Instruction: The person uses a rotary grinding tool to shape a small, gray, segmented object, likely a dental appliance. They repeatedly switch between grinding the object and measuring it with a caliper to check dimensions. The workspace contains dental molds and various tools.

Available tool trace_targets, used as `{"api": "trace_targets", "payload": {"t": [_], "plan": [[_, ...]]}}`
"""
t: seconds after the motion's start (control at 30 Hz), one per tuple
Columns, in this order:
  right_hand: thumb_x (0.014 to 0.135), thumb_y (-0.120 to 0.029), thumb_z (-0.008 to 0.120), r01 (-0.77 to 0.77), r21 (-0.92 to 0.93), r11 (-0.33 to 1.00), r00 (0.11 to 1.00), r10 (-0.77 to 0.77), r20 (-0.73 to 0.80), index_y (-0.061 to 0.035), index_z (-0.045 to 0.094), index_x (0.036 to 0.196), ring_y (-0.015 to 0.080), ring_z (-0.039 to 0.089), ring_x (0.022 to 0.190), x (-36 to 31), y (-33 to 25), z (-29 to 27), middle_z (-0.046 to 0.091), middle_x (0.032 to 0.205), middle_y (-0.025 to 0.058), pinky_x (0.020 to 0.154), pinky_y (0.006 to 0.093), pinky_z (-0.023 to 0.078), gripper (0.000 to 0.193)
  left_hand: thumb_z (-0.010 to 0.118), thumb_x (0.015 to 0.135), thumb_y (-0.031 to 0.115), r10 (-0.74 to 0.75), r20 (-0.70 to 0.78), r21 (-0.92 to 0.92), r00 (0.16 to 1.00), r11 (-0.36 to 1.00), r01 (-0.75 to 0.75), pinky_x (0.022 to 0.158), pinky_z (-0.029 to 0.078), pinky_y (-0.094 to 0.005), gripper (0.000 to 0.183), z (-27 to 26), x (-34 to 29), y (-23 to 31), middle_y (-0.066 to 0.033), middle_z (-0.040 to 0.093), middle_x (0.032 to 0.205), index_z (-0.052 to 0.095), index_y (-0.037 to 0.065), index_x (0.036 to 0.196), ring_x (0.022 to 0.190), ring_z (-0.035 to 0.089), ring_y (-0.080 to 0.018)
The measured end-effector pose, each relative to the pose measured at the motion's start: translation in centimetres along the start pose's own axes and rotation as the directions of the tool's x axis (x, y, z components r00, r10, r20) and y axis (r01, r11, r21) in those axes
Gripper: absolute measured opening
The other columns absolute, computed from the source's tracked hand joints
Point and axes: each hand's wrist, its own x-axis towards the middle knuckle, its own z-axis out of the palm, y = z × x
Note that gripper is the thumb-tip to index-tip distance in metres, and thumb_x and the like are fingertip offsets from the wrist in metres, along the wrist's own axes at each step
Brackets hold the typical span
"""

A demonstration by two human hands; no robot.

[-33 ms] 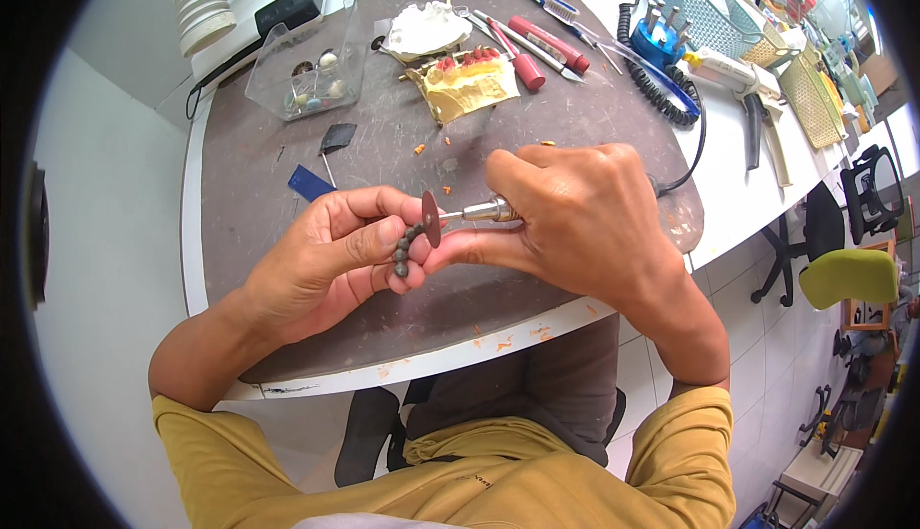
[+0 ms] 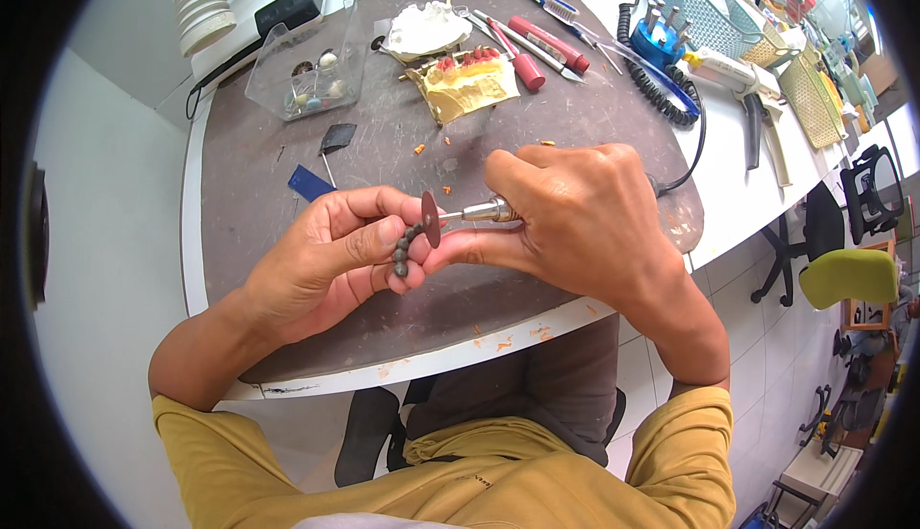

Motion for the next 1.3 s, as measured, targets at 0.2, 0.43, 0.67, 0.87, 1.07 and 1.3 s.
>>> {"api": "trace_targets", "payload": {"t": [0.2,0.43,0.67,0.87,1.07,1.3], "plan": [[0.067,-0.057,0.072,0.002,0.013,1.000,1.000,-0.002,-0.010,-0.0090,0.047,0.061,0.0198,0.054,0.044,-0.04,0.00,0.06,0.049,0.051,0.0022,0.040,0.0322,0.039,0.055,0.063,0.091,0.022,-0.008,0.016,-0.016,1.000,1.000,0.009,0.075,0.052,-0.0251,0.030,-0.14,0.09,-0.06,-0.0075,0.064,0.098,0.056,0.002,0.112,0.083,0.062,-0.0116],[0.066,-0.055,0.074,-0.013,-0.007,1.000,1.000,0.013,-0.014,-0.0092,0.048,0.062,0.0192,0.054,0.044,-0.01,-0.04,-0.29,0.048,0.050,0.0019,0.040,0.0319,0.039,0.054,0.062,0.091,0.020,-0.011,0.019,-0.049,1.000,0.999,0.012,0.075,0.052,-0.0255,0.029,-0.11,0.10,0.08,-0.0076,0.064,0.097,0.055,0.002,0.113,0.082,0.062,-0.0120],[0.066,-0.057,0.073,-0.012,0.007,1.000,1.000,0.013,-0.021,-0.0089,0.048,0.062,0.0192,0.054,0.045,-0.08,-0.02,-0.12,0.048,0.051,0.0017,0.040,0.0323,0.039,0.055,0.062,0.091,0.019,-0.015,0.030,-0.043,0.999,0.999,0.017,0.075,0.052,-0.0253,0.028,-0.31,0.21,-0.04,-0.0073,0.064,0.097,0.055,0.002,0.113,0.083,0.062,-0.0119],[0.066,-0.058,0.073,-0.009,0.002,1.000,1.000,0.009,-0.013,-0.0091,0.047,0.061,0.0193,0.054,0.045,-0.07,-0.02,-0.09,0.049,0.051,0.0018,0.040,0.0321,0.039,0.055,0.062,0.091,0.020,-0.010,0.037,-0.030,0.999,0.999,0.011,0.075,0.052,-0.0253,0.028,-0.41,0.24,-0.11,-0.0076,0.064,0.098,0.055,0.002,0.112,0.083,0.062,-0.0121],[0.066,-0.059,0.072,-0.026,0.002,1.000,1.000,0.026,-0.009,-0.0093,0.048,0.061,0.0195,0.054,0.043,-0.04,-0.05,-0.17,0.048,0.049,0.0025,0.040,0.0317,0.039,0.055,0.062,0.091,0.020,0.000,0.048,-0.028,0.999,1.000,0.001,0.075,0.052,-0.0256,0.029,-0.25,0.25,-0.04,-0.0078,0.063,0.099,0.055,0.002,0.113,0.084,0.062,-0.0125],[0.066,-0.059,0.072,-0.031,-0.003,1.000,1.000,0.031,-0.004,-0.0094,0.048,0.061,0.0189,0.053,0.043,-0.06,-0.07,-0.21,0.048,0.049,0.0023,0.040,0.0317,0.038,0.055,0.062,0.091,0.020,0.005,0.046,-0.036,0.999,0.999,-0.003,0.075,0.052,-0.0261,0.030,-0.27,0.25,-0.13,-0.0080,0.063,0.099,0.055,0.001,0.114,0.084,0.062,-0.0131]]}}
